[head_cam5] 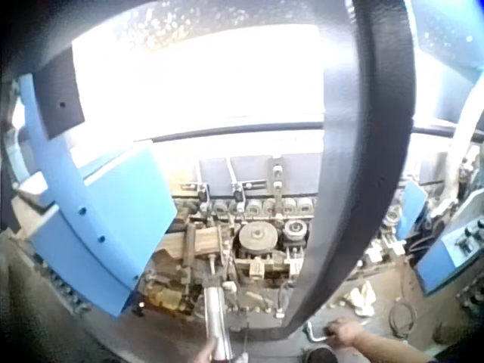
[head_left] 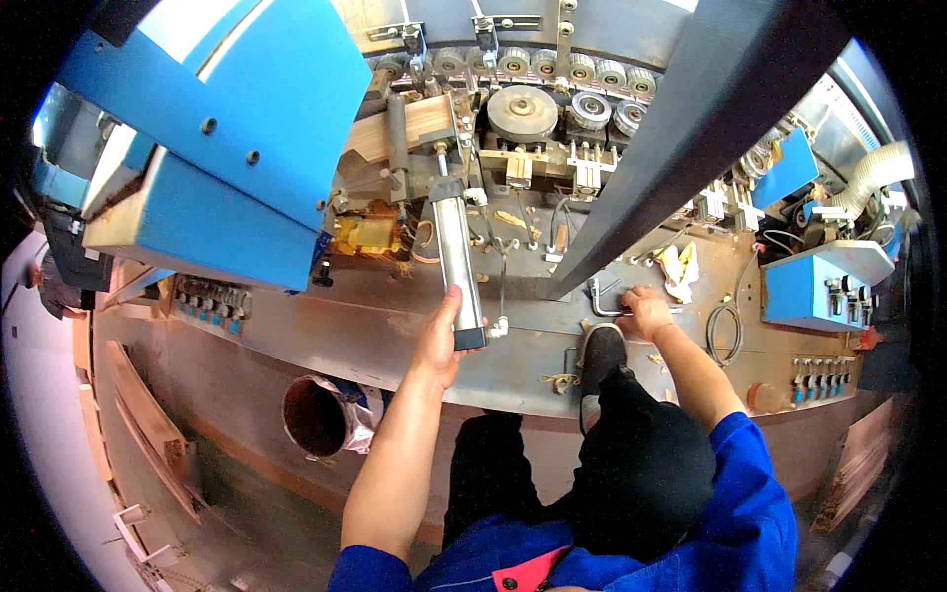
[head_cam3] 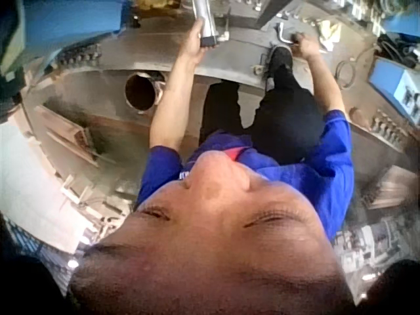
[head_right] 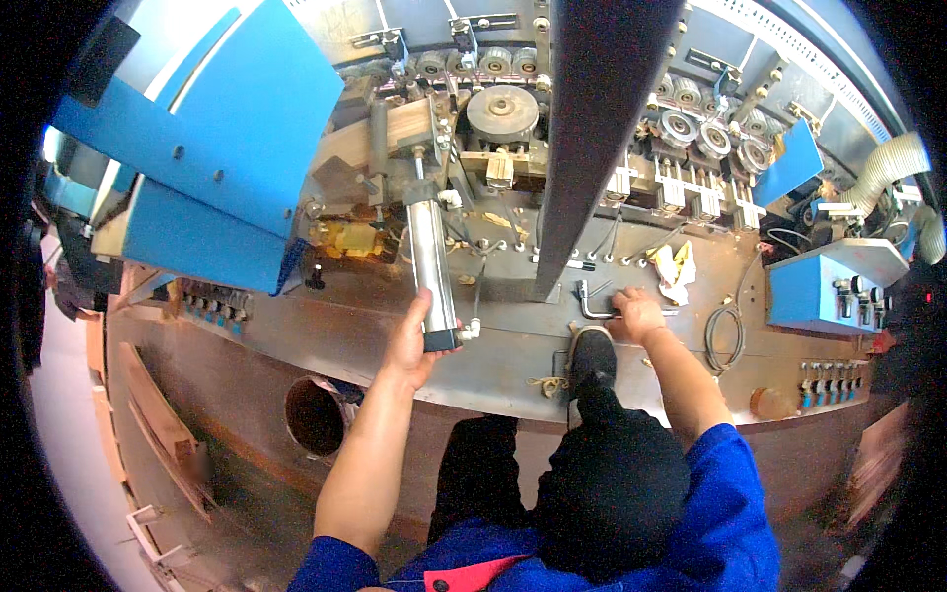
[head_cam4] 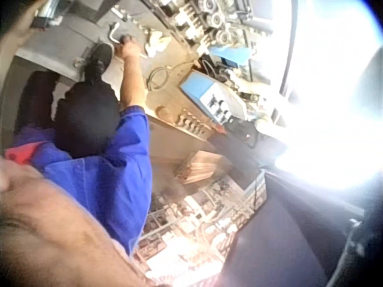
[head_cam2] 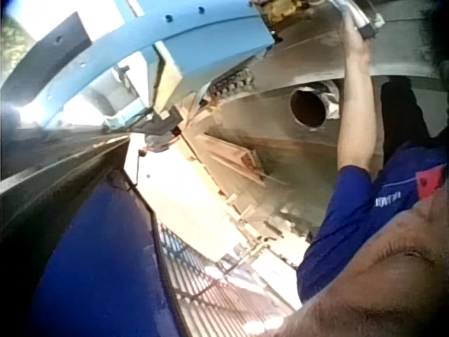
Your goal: The person uses an Allen wrench to tighten bolts on a large industrial machine with multiple rollers and pneumatic cylinders. They repeatedly adjust and re-tighten several fasteners on the machine's frame and components.
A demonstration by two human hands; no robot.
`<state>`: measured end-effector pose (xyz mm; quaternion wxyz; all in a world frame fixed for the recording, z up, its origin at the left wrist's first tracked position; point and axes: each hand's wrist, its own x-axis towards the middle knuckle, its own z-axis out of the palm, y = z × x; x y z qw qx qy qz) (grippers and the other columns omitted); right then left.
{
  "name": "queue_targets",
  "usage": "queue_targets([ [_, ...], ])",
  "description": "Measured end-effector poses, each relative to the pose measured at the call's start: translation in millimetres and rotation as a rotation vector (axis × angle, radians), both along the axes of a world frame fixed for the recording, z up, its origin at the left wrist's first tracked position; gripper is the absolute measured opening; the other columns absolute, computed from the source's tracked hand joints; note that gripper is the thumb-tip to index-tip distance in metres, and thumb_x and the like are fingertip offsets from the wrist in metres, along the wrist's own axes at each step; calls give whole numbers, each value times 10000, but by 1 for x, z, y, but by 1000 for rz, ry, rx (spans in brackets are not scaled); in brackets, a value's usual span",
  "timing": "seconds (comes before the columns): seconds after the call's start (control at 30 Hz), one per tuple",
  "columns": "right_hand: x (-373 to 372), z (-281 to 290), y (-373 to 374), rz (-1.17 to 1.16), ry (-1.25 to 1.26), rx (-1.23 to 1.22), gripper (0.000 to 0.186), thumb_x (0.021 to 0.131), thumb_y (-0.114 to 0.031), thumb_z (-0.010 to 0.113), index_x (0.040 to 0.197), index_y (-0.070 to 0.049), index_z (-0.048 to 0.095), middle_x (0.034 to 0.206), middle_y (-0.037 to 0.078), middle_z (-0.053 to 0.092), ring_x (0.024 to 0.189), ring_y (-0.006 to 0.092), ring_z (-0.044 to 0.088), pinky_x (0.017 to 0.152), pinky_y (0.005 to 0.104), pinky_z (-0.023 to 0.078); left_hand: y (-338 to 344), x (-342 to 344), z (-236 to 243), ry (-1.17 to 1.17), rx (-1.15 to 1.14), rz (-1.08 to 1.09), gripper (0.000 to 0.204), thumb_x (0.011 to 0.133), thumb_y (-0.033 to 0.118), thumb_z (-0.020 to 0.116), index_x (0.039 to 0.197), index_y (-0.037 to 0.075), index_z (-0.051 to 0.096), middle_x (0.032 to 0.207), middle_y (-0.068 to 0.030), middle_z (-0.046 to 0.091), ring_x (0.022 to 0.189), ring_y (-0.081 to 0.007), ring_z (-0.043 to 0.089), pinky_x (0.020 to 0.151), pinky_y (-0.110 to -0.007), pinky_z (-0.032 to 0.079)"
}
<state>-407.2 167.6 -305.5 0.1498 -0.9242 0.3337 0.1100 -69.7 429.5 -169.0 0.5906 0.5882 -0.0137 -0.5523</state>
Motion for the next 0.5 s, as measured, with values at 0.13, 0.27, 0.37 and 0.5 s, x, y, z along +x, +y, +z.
queue_targets([
  [0.13, 3, -11, 4, 104, 75, -31, 346, 898, -372, 698, 1041, -63, 643, 1110, 170, 659, 1100, 366, 628, 927, 453, 520, 1, -5, -6, 99, -137, 54, 615, 988, 596, 561, 1301, 67, 543, 985, -140, 696, 960, -253, 695, 771, -436, 592],
  [0.27, 1, 3, 12, -59, -159, 49, 222, 991, -247, 596, 1007, -29, 555, 956, 243, 628, 961, 437, 634, 818, 504, 505, -1, -7, -12, 229, -224, 110, 535, 1008, 543, 556, 1269, 76, 563, 1034, -163, 717, 969, -278, 703, 763, -433, 596],
  [0.37, 16, 37, 14, -295, -402, 146, 183, 1025, -205, 545, 1030, -22, 534, 993, 268, 642, 905, 487, 624, 756, 529, 495, -1, -10, -13, 147, -178, 130, 505, 1018, 534, 535, 1250, 88, 577, 1008, -150, 723, 922, -275, 712, 735, -427, 592],
  [0.5, 71, 140, -15, -119, -469, 224, 272, 1041, -195, 518, 1225, -4, 582, 1112, 272, 639, 1098, 421, 613, 954, 466, 481, 2, -10, -15, 134, -158, 172, 457, 1022, 517, 533, 1199, 98, 586, 919, -123, 717, 833, -263, 712, 703, -418, 588],
])
